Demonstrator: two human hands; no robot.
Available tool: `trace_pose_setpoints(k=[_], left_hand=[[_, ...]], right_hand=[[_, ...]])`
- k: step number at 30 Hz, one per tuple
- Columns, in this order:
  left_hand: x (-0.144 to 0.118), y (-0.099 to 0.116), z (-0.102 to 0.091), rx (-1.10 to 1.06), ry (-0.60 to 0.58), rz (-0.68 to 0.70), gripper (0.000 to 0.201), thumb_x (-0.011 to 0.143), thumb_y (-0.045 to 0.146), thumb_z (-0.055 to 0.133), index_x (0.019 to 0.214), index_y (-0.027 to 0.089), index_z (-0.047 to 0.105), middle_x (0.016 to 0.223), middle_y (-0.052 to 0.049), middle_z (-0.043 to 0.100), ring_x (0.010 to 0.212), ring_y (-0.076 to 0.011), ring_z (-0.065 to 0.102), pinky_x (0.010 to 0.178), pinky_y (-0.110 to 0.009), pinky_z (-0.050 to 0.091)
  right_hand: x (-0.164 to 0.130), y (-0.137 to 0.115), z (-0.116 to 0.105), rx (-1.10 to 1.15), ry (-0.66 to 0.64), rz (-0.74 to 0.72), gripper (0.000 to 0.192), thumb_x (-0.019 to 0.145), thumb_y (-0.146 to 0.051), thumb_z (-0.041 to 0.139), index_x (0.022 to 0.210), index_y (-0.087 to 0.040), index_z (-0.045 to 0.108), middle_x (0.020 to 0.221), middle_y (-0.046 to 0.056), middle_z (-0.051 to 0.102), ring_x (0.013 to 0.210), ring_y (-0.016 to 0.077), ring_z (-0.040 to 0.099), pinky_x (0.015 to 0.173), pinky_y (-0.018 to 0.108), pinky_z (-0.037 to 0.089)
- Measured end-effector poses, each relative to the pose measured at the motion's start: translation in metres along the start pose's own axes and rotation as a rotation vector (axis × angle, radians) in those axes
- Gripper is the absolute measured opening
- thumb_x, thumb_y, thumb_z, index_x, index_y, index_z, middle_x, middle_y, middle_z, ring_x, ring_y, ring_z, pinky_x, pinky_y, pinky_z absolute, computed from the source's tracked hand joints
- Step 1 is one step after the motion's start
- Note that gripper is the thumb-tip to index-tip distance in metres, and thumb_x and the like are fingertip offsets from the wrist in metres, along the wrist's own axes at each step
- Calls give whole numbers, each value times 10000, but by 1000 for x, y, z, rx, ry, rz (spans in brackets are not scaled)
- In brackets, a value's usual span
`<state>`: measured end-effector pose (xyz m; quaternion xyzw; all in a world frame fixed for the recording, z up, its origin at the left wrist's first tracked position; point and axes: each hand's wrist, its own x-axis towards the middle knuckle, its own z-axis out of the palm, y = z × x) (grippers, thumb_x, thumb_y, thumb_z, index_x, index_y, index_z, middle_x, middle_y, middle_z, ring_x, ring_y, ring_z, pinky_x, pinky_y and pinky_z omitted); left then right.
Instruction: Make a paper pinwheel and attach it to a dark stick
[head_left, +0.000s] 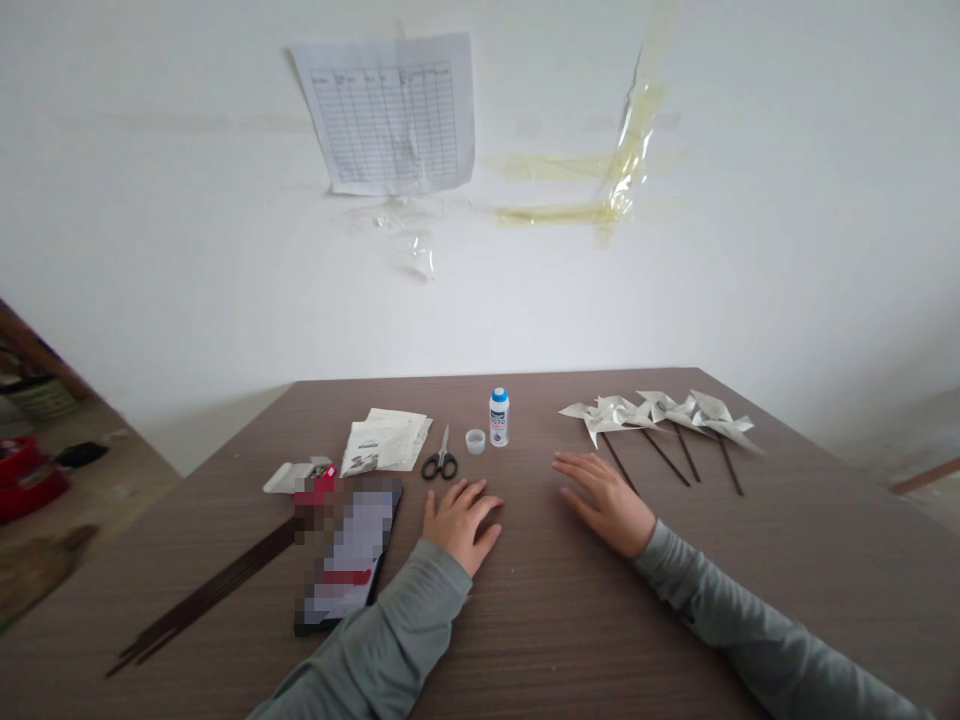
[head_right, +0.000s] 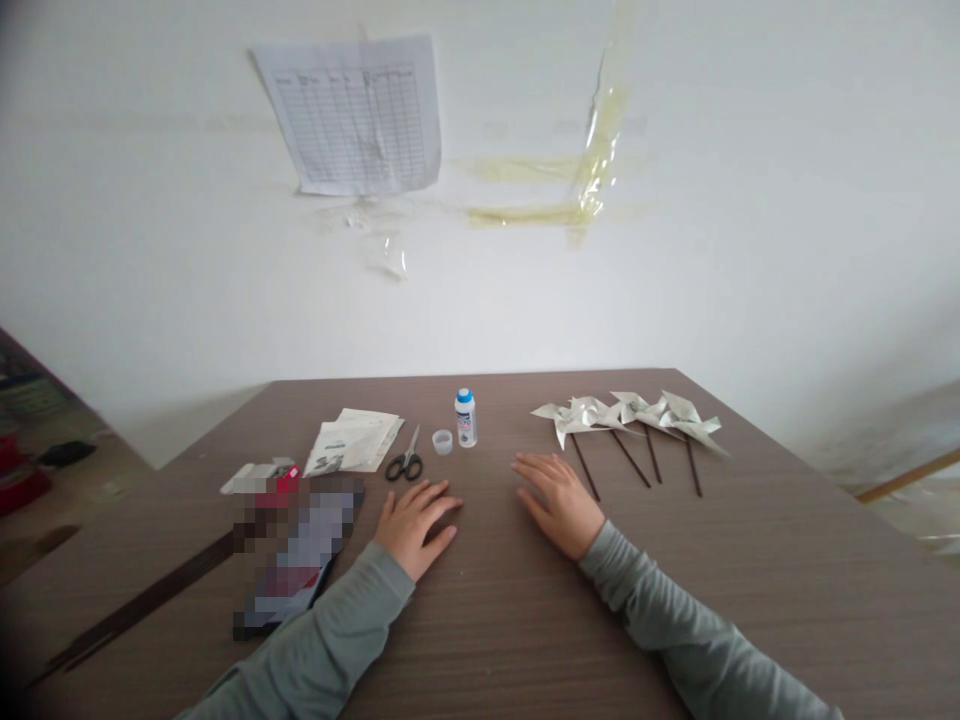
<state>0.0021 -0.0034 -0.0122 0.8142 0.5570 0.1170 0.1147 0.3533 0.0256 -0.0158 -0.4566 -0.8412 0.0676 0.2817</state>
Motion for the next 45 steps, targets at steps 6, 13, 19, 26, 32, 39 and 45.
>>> trace_pose_setpoints(k=[6,13,19,26,32,39,45], left_hand=[[-1,-4,5,49,4,35,556,1220,380,777,1769,448,830,1968,-136,709,1868,-534,587,1504,-995,411],[5,-4,19,78,52,23,583,1144,389,906,1723,444,864,1936,-142,738,1835,-546,621,1493,-1006,414],[8,-14,16,22,54,85,505,1048,350,981,1552,315,966,1727,-185,883,1645,-489,808,1453,-784,628],[-43,-71,-34,-135,425,134,412,1237,502,664,1358,313,1008,1458,-130,994,1389,-356,949,1290,-546,779],[-104,-141,-51,-111,559,-90,545,1202,702,662,1436,322,975,1623,-106,948,1535,-385,892,1406,-584,709],[-131,-153,-41,-88,565,-89,525,1199,553,654,1611,326,888,1828,-123,827,1719,-411,779,1489,-622,629],[-130,-143,-34,-91,568,-94,531,1199,457,601,1623,277,866,1840,-170,808,1729,-423,766,1527,-656,576]], right_hand=[[-4,-43,35,-63,-287,50,811,1211,-526,795,1979,-335,618,2066,144,556,1942,482,498,1600,853,346],[-4,-38,41,-101,-317,38,790,1215,-507,819,1966,-334,644,2065,142,546,1945,500,487,1608,835,340],[0,-46,26,-82,-364,72,790,1231,-558,787,1970,-320,637,2076,151,530,1964,496,453,1613,856,296],[1,-49,9,-35,-426,94,818,1247,-622,732,1990,-302,609,2105,154,476,1995,496,386,1625,856,242],[-2,-42,22,-58,-384,85,810,1235,-648,739,1975,-338,632,2092,139,509,1978,497,421,1614,857,279],[-1,-40,28,-62,-377,85,827,1228,-658,751,1980,-336,626,2093,147,513,1976,512,417,1610,869,278],[-2,-39,31,-76,-387,82,825,1238,-648,731,1984,-315,619,2102,156,489,1979,510,413,1610,868,273]])
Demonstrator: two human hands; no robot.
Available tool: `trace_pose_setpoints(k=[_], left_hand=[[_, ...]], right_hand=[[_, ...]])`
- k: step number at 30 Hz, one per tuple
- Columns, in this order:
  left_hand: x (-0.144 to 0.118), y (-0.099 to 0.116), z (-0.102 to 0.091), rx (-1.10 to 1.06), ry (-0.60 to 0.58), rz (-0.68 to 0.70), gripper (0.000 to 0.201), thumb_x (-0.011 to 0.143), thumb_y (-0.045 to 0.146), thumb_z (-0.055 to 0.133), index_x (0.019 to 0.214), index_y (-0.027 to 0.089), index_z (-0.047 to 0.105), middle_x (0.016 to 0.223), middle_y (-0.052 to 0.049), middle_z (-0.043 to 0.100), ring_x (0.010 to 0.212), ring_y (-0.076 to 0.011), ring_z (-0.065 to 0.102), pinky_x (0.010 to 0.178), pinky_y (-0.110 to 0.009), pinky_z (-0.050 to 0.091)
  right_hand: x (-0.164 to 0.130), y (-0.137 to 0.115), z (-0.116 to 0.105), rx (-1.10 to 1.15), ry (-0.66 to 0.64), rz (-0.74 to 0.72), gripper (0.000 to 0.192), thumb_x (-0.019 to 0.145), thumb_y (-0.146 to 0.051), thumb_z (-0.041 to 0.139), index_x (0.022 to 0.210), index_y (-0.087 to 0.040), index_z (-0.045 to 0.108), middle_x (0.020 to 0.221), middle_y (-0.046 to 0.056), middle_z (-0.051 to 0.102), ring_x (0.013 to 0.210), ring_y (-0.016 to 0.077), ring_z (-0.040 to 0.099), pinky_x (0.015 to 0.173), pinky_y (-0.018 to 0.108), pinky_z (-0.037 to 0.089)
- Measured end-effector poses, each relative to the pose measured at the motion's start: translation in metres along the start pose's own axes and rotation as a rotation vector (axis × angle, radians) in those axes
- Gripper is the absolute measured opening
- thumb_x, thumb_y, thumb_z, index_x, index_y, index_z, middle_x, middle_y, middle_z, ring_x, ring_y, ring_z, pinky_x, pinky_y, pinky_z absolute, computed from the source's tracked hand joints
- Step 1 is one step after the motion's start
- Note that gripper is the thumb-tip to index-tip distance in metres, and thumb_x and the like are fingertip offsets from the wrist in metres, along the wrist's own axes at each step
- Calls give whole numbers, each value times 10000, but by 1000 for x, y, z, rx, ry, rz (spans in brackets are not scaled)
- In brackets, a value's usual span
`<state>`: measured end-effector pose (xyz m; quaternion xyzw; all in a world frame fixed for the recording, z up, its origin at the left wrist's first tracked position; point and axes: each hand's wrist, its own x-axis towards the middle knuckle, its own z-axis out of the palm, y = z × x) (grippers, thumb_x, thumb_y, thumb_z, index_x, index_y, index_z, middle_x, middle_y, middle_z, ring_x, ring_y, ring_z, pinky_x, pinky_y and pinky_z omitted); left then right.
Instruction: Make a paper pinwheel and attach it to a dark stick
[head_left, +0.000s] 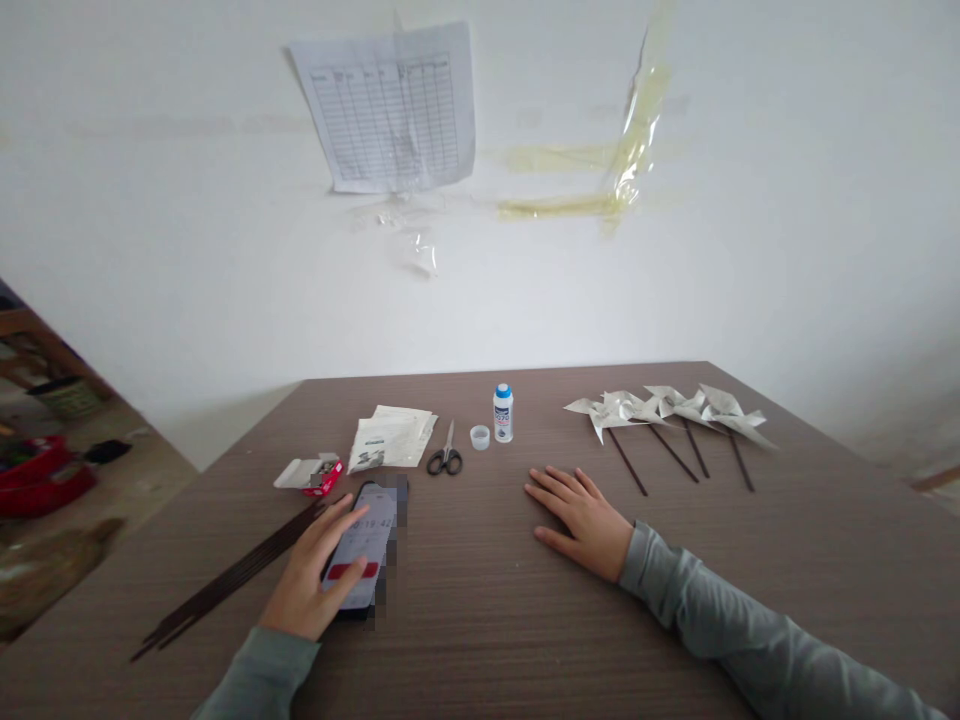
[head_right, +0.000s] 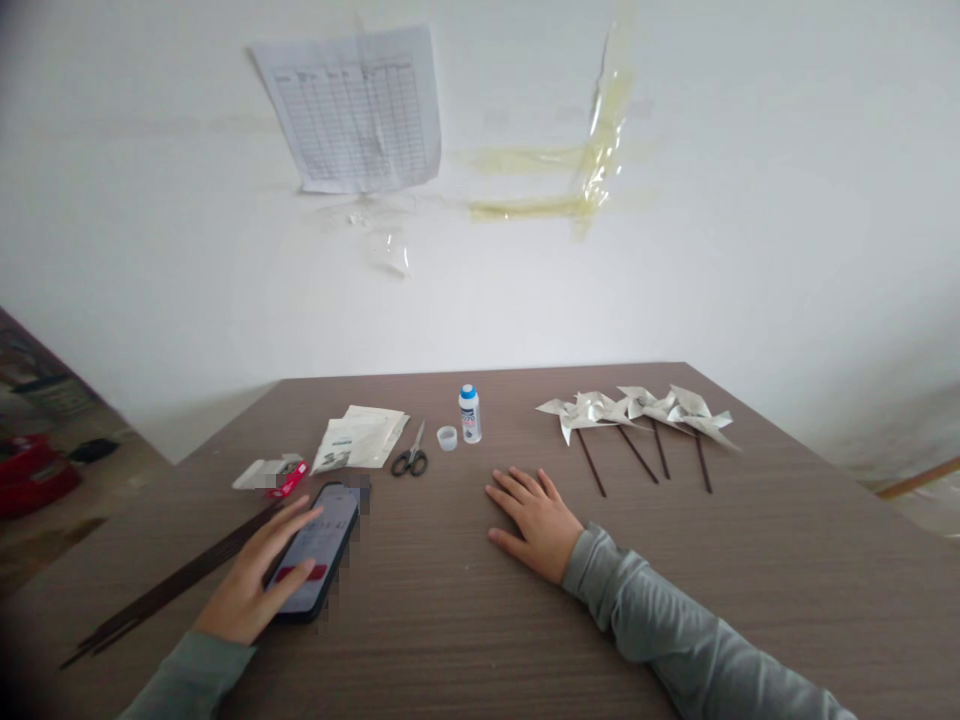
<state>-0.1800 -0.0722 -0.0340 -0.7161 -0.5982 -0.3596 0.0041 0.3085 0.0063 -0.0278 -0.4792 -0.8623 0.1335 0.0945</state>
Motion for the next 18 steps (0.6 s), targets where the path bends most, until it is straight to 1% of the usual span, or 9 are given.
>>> trace_pose_setpoints(k=[4,9,13,16,18], left_hand=[[0,2,0,13,6,-10,516,1145,441,665,1600,329,882,1814,-124,834,1720,-404,775,1519,-616,592],[1,4,-3,33,-11,-9,536,1137,410,661,1608,285,885,1812,-168,830,1705,-417,789,1483,-625,625],[0,3,-5,23,-16,-31,543,1106,377,692,1604,317,901,1794,-140,845,1694,-413,797,1478,-629,630],[-1,1,-4,20,-23,-37,552,1106,377,683,1611,305,895,1816,-147,828,1709,-424,786,1491,-644,617],[-2,0,-3,25,-26,-33,550,1121,378,668,1619,294,886,1830,-159,817,1719,-426,779,1494,-648,613]], right_hand=[[1,1,3,16,25,-17,804,1231,-632,733,1968,-323,642,2085,169,518,1964,518,440,1593,889,294],[1,-1,3,3,16,-9,814,1236,-637,728,1980,-322,625,2088,159,515,1970,506,433,1602,872,292],[2,-1,3,19,21,-6,813,1233,-669,740,1971,-344,637,2088,154,522,1969,515,431,1597,885,295],[2,-1,3,18,23,-6,805,1234,-674,745,1970,-364,638,2088,142,527,1969,508,433,1601,877,294],[1,-2,2,9,19,-2,810,1236,-667,744,1974,-352,633,2093,146,515,1972,506,429,1606,871,285]])
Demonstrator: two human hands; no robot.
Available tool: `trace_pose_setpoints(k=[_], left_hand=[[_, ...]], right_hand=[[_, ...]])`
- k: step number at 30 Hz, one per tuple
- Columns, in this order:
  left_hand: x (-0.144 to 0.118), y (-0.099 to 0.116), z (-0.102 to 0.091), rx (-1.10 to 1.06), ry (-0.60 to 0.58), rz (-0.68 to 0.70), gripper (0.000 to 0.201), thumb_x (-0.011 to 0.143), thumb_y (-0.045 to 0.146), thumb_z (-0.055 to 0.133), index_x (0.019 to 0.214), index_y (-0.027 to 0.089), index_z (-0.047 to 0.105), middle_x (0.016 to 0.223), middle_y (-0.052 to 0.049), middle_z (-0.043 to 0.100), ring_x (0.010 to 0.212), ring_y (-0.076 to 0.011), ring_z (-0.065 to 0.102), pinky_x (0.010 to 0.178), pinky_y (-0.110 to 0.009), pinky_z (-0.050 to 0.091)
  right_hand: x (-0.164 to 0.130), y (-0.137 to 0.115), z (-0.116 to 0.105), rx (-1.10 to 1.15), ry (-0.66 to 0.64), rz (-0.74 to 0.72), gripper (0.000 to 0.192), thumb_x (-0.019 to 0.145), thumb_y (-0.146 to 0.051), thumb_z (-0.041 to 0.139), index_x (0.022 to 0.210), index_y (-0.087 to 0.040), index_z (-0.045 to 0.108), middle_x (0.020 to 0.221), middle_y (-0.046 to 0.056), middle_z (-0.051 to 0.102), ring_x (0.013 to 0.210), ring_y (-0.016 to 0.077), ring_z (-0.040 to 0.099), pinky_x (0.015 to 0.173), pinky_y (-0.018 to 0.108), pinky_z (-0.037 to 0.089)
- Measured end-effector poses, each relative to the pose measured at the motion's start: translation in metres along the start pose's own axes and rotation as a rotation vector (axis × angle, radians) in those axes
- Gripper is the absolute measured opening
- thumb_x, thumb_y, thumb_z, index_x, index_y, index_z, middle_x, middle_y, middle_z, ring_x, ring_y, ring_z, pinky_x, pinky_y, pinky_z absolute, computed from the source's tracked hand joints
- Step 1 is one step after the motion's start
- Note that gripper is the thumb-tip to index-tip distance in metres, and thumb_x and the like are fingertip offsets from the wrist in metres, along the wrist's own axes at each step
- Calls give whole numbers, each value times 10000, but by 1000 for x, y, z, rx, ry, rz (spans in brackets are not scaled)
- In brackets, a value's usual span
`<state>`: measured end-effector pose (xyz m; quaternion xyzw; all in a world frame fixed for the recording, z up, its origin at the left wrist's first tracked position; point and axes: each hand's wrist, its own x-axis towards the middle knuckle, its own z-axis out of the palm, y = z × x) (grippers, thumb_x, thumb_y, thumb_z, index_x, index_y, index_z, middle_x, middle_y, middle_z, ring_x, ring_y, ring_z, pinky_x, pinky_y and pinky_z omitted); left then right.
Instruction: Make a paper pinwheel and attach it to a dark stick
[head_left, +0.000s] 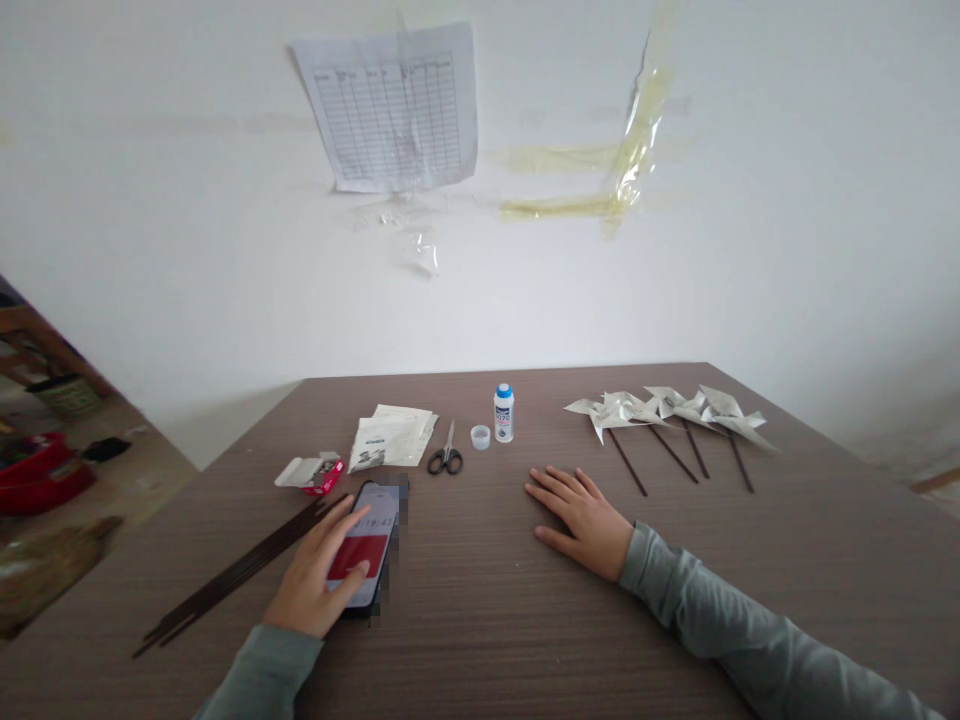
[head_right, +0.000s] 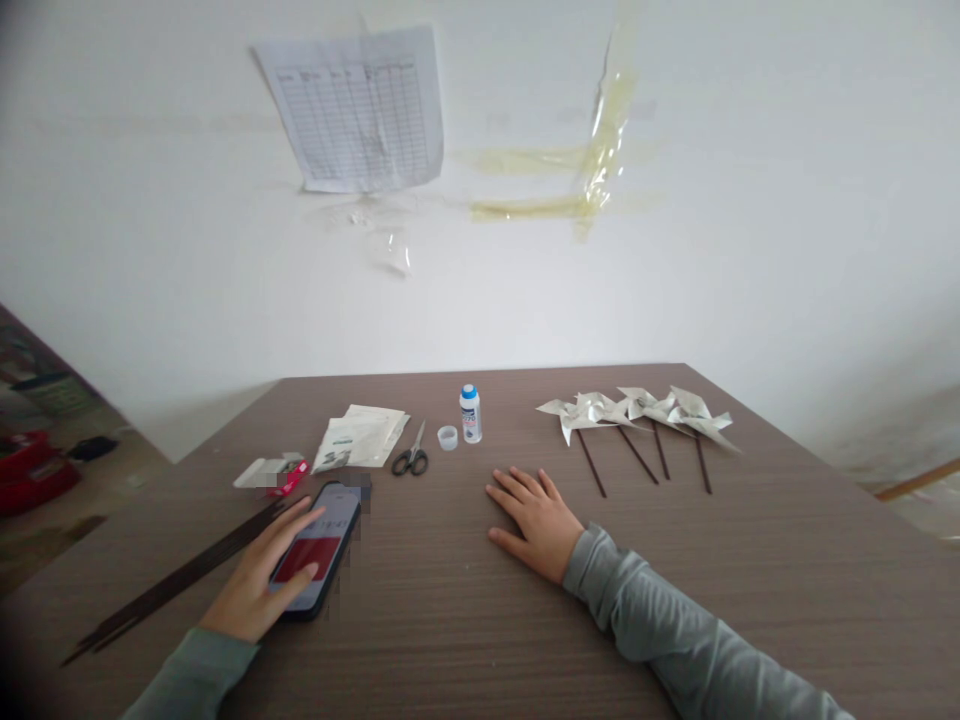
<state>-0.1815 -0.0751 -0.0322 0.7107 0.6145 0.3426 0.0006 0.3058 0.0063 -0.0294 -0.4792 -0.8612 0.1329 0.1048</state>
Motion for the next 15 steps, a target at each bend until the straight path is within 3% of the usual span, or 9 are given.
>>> trace_pose_setpoints(k=[15], left_hand=[[1,12,-4,12,24,2,535,1127,362,667,1611,326,894,1798,-128,843,1691,-395,801,1480,-611,633]], right_hand=[[1,-3,-1,-12,-6,11,811,1232,-670,742,1973,-358,634,2089,137,526,1971,505,430,1605,864,300]])
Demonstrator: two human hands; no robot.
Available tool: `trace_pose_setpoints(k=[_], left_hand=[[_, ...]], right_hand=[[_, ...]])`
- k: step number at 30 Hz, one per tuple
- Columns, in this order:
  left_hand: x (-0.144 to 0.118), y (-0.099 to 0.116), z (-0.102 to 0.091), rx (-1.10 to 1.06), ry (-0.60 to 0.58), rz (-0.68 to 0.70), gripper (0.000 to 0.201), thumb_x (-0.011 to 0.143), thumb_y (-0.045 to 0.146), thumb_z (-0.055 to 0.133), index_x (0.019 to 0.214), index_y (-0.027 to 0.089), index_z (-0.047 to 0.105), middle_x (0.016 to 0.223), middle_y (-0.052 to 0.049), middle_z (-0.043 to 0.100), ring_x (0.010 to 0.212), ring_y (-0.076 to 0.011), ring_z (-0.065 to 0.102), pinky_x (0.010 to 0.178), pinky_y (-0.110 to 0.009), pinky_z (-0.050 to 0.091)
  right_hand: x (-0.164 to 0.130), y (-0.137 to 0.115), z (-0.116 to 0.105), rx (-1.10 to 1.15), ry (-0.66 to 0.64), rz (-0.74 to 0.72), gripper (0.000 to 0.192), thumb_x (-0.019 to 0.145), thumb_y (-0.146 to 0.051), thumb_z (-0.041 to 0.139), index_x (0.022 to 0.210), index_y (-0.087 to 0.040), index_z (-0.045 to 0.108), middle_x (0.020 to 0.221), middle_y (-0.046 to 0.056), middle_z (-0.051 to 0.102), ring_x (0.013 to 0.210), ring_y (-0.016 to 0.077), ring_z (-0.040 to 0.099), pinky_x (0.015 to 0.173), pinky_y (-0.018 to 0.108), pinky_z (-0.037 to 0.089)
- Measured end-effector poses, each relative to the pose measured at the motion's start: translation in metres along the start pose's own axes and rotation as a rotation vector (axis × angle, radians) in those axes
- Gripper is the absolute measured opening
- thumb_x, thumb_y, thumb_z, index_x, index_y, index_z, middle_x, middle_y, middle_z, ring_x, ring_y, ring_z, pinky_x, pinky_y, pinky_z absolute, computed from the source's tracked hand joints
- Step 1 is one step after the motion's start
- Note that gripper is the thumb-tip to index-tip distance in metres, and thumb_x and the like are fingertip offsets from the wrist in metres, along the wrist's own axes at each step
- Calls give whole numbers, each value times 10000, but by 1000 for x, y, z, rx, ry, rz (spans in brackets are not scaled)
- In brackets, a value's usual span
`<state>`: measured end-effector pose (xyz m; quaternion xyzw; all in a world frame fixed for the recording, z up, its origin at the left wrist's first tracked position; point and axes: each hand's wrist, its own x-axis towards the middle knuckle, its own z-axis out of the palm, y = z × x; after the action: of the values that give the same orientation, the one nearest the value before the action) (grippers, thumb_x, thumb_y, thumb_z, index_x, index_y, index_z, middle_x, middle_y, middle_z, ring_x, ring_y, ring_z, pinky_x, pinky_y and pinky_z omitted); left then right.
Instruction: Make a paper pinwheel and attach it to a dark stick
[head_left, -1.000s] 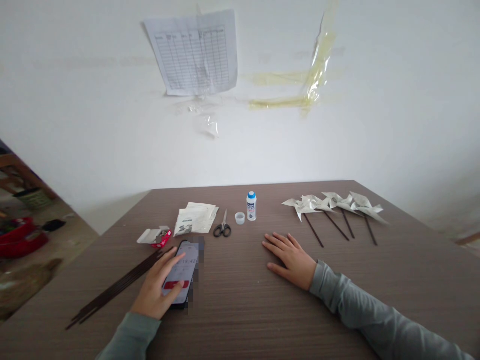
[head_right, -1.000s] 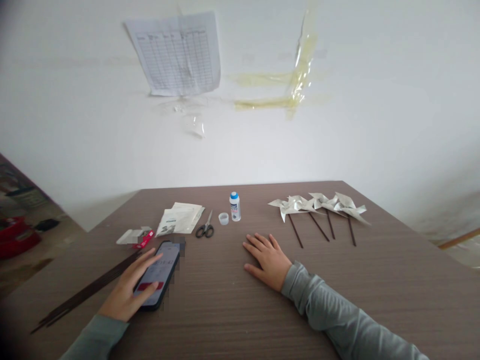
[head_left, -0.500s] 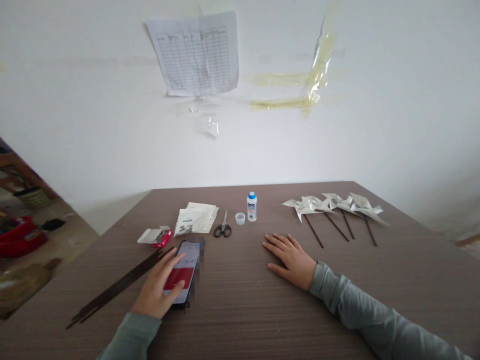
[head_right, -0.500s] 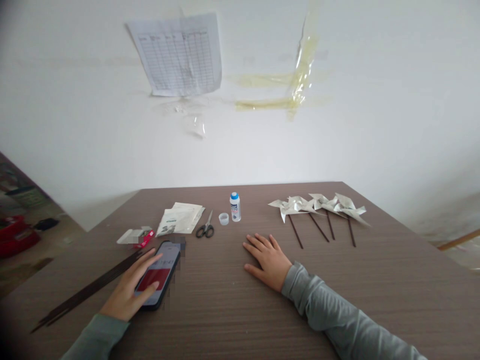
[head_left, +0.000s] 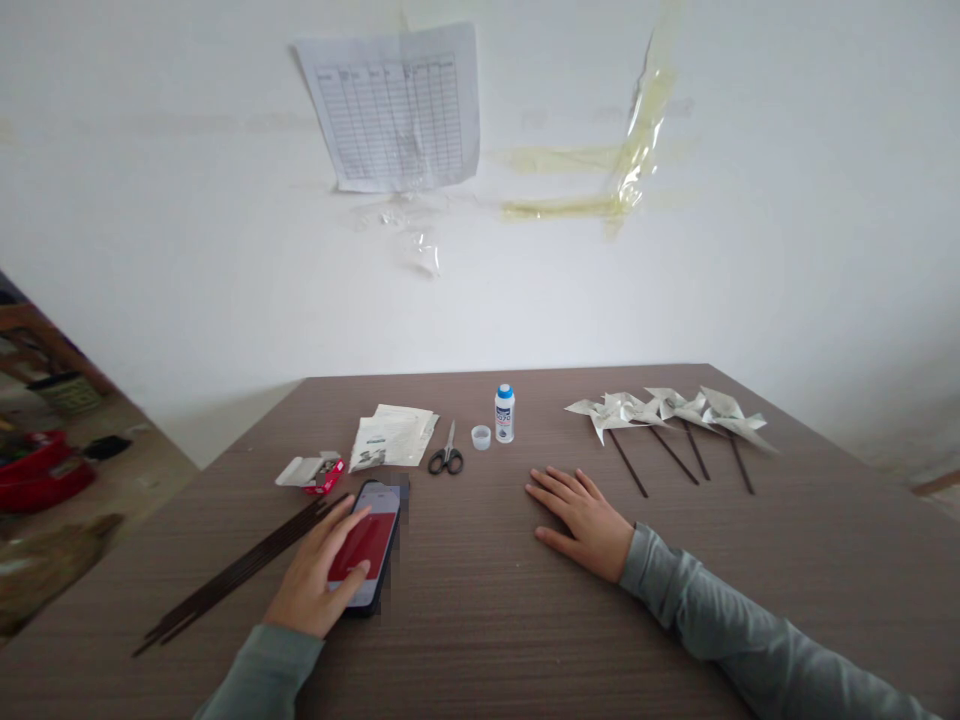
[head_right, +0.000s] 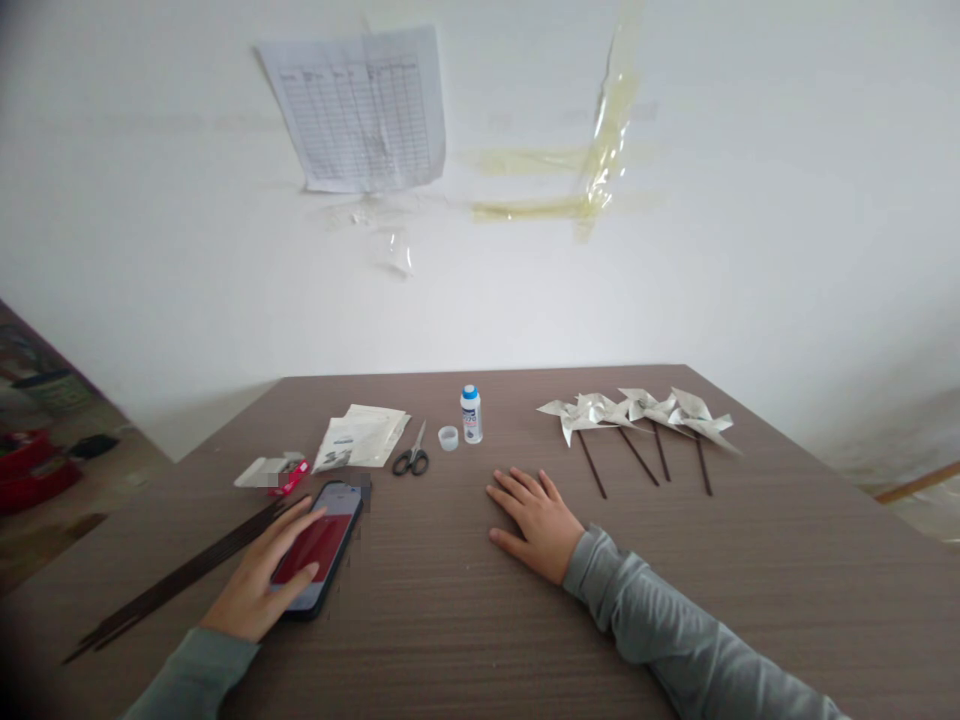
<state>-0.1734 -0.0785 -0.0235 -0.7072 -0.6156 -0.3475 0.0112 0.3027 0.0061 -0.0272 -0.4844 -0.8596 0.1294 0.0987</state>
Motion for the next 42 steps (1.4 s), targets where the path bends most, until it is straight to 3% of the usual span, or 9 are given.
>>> trace_pose_setpoints(k=[30,42], left_hand=[[-5,-35,13,35,-24,77,539,1213,360,615,1705,308,828,1894,-138,769,1745,-379,761,1508,-588,608],[-4,-32,10,57,-31,82,547,1202,353,630,1703,287,841,1888,-164,771,1739,-410,766,1483,-611,633]], right_hand=[[0,-8,-13,4,-54,18,824,1247,-645,723,1998,-332,598,2114,133,468,1994,501,386,1628,848,244],[0,-8,-12,22,-49,15,822,1241,-634,719,1992,-318,608,2111,144,467,1999,509,372,1624,866,223]])
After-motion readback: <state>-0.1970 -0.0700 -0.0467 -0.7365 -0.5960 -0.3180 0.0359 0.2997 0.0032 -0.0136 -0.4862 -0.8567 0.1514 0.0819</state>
